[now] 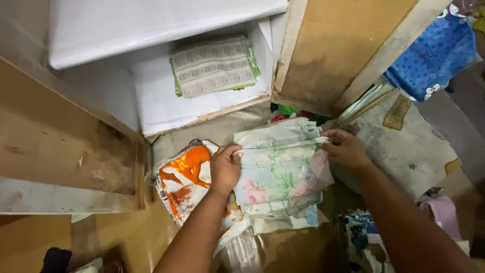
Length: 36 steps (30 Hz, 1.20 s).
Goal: Organizing folded clothes and fabrics by placing them onto cupboard shelves
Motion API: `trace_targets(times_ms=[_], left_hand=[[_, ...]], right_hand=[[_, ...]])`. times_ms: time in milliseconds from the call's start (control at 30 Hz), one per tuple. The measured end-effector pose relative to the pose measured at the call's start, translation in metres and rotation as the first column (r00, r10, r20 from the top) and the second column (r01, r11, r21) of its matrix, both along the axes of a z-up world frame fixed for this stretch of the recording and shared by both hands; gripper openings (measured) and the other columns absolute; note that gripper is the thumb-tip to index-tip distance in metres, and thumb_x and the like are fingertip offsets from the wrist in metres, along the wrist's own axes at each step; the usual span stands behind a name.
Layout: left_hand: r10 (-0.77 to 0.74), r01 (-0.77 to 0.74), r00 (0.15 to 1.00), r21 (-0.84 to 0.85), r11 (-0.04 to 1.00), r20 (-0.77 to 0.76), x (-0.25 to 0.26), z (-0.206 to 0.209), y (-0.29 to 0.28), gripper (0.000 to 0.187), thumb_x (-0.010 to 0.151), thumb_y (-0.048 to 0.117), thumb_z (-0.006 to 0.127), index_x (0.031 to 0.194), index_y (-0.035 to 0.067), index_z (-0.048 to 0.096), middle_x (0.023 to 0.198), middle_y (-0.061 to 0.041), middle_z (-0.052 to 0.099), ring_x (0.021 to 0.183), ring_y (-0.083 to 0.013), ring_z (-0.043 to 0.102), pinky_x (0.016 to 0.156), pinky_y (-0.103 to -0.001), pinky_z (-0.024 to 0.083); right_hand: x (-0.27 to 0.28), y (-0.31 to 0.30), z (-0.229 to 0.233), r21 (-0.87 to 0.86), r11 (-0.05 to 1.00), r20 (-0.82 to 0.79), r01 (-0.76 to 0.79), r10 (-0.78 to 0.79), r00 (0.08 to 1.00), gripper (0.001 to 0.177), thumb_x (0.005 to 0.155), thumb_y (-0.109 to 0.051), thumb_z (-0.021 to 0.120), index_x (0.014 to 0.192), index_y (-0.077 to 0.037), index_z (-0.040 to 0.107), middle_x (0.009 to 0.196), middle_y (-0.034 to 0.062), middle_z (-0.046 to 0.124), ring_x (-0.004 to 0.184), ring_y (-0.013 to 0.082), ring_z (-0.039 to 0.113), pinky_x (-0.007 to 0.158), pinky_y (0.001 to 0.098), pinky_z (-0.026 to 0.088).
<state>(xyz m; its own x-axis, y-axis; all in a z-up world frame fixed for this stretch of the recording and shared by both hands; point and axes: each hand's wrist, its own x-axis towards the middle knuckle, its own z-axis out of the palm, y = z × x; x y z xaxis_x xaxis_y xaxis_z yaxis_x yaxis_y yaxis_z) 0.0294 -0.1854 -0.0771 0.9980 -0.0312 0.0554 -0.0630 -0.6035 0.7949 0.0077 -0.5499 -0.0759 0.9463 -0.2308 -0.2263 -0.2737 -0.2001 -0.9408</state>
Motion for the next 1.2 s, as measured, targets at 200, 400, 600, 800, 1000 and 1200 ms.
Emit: trace_targets(times_ms=[200,400,600,800,1000,1200], left_hand=[[-0.024,-0.044,0.986,-0.398,0.916,-0.164,0.024,-0.045,0.008,0.017,0.095,0.015,0.071,0.105,0.003,0.072,0.092,-0.013,0.074,0.086,-0.0313,0.066,0.08,-0.037,0.054],[-0.086,0.094,0.955,-0.015,0.995,0.284,0.001,-0.013,0.013,0.019,0.092,0.006,0.066,0.111,0.004,0.069,0.115,-0.011,0.068,0.112,-0.0316,0.063,0.1,-0.04,0.049],[-0.396,0.355,0.892,0.207,0.912,0.217,-0.018,0.021,0.031,0.022,0.077,0.017,0.08,0.098,0.01,0.076,0.124,-0.01,0.064,0.122,-0.0339,0.052,0.101,-0.047,0.039],[-0.37,0.322,0.919,0.281,0.904,0.135,-0.004,0.003,0.045,0.011,0.093,0.015,0.073,0.103,0.009,0.071,0.119,-0.007,0.066,0.12,-0.0307,0.057,0.105,-0.043,0.045],[-0.432,0.406,0.882,0.159,0.9,0.188,-0.012,0.02,0.035,0.02,0.081,0.016,0.075,0.099,0.01,0.072,0.112,-0.01,0.066,0.109,-0.0332,0.06,0.093,-0.045,0.048],[-0.131,0.094,0.962,-0.159,0.983,-0.241,-0.01,0.01,0.026,0.015,0.096,0.02,0.069,0.099,0.007,0.062,0.082,-0.009,0.066,0.065,-0.0254,0.066,0.065,-0.037,0.053]], right_hand=[[-0.002,-0.005,0.043,0.095,0.986,-0.148,-0.137,0.15,0.978,0.019,0.093,-0.014,0.071,0.109,-0.006,0.075,0.086,0.0,0.07,0.071,0.0102,0.058,0.062,0.0281,0.046],[0.003,0.003,0.042,-0.041,0.995,-0.145,-0.095,0.088,0.986,0.022,0.1,-0.024,0.065,0.11,-0.006,0.07,0.081,0.0019,0.063,0.066,0.0138,0.054,0.059,0.0318,0.044],[-0.015,0.004,0.061,0.3,0.946,-0.25,-0.121,0.2,0.947,0.027,0.09,-0.006,0.062,0.115,-0.004,0.072,0.085,0.0048,0.072,0.073,0.0178,0.064,0.065,0.033,0.05],[0.005,-0.031,0.02,-0.198,0.874,-0.333,-0.444,0.366,0.869,0.029,0.087,-0.006,0.067,0.113,-0.004,0.078,0.092,0.0071,0.081,0.084,0.0182,0.073,0.08,0.033,0.058],[0.009,-0.031,0.022,-0.365,0.833,-0.165,-0.415,0.381,0.91,0.027,0.093,-0.019,0.068,0.11,-0.001,0.077,0.085,0.007,0.078,0.079,0.0154,0.068,0.076,0.0332,0.055],[0.02,-0.03,0.002,-0.325,0.886,-0.137,-0.33,0.301,0.944,0.029,0.098,-0.023,0.064,0.113,-0.001,0.075,0.089,0.0051,0.074,0.077,0.0147,0.063,0.072,0.0319,0.052]])
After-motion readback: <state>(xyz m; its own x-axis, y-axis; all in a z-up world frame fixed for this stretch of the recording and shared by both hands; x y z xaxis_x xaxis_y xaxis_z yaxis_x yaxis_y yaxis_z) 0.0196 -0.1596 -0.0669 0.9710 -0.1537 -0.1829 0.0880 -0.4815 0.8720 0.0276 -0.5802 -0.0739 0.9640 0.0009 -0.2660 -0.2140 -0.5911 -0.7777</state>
